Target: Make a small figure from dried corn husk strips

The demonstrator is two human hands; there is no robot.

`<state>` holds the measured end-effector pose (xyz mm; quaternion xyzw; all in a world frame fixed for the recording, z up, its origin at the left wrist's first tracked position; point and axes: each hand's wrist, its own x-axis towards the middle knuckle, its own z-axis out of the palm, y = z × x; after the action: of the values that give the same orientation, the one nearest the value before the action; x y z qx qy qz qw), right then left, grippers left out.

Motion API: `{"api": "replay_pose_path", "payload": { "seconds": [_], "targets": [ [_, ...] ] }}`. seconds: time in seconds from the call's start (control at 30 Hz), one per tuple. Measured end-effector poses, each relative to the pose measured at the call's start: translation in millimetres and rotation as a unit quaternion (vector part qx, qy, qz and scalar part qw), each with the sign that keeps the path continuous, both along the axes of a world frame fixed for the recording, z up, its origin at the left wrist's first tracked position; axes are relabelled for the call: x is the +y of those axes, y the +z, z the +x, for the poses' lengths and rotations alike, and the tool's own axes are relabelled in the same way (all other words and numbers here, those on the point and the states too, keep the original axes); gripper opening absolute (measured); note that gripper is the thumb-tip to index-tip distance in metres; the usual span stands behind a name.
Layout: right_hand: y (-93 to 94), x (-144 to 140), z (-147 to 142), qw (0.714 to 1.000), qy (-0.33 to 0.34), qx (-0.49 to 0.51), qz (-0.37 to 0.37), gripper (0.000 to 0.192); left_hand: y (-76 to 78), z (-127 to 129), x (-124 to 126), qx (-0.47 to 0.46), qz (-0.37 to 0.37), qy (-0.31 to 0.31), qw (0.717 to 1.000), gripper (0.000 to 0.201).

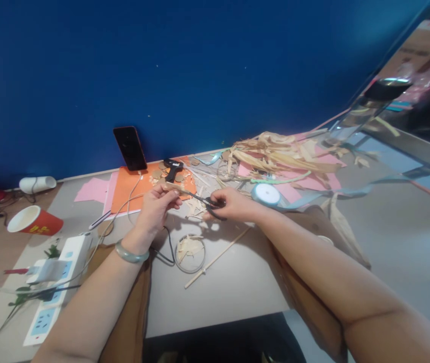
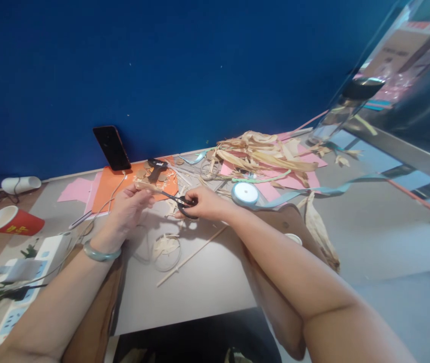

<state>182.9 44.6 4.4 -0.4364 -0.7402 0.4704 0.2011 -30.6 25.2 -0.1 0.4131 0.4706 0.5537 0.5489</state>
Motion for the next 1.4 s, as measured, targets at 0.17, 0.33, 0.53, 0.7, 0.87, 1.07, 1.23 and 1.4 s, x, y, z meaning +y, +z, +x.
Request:
{"api": "replay_pose_path", "payload": {
  "seconds": [0.17,0.33,0.53,0.7,0.87,1.07,1.23,1.4],
  "targets": [
    [1.1,0.8,1.1,1.000,-0.007,-0.002,-0.008,0.037,-1.8,-1.3,0.7,-0.003,0.000,-0.001,1.000,0.025],
    [-2.1,3.3,2.1,1.000,-0.013,-0.001,0.004,0.039,-0.7,-1.4,0.0,-0.004,-0.008,-0.002,1.000,0.023],
    [-2.5,1.1,0.4,1.000,-0.010,0.006,0.004,0.039,-2.0,-0.7,-0.5,0.003,-0.019,-0.021,1.000,0.022],
    [-2.1,-0.4,0.0,1.000,-0.010,0.009,0.001,0.041,-3.5,1.7,-1.3,0.012,-0.029,-0.062,0.998,0.021],
    [-0.6,0.1,0.3,1.000,-0.013,0.001,0.001,0.038,-3.3,2.4,-2.9,0.023,-0.031,-0.076,0.996,0.020],
    [-0.5,-0.9,-0.6,1.000,-0.012,0.001,0.002,0.037,-3.9,2.2,-3.0,0.033,-0.028,-0.095,0.995,0.018],
    [-2.2,-1.1,1.2,0.999,-0.002,-0.017,0.034,0.034,-2.5,2.3,-3.8,0.048,-0.063,-0.102,0.992,0.023],
    [-4.8,1.0,3.9,0.999,0.002,-0.014,0.046,0.030,-1.8,1.8,-3.3,0.040,-0.075,-0.100,0.991,0.026]
  ]
}}
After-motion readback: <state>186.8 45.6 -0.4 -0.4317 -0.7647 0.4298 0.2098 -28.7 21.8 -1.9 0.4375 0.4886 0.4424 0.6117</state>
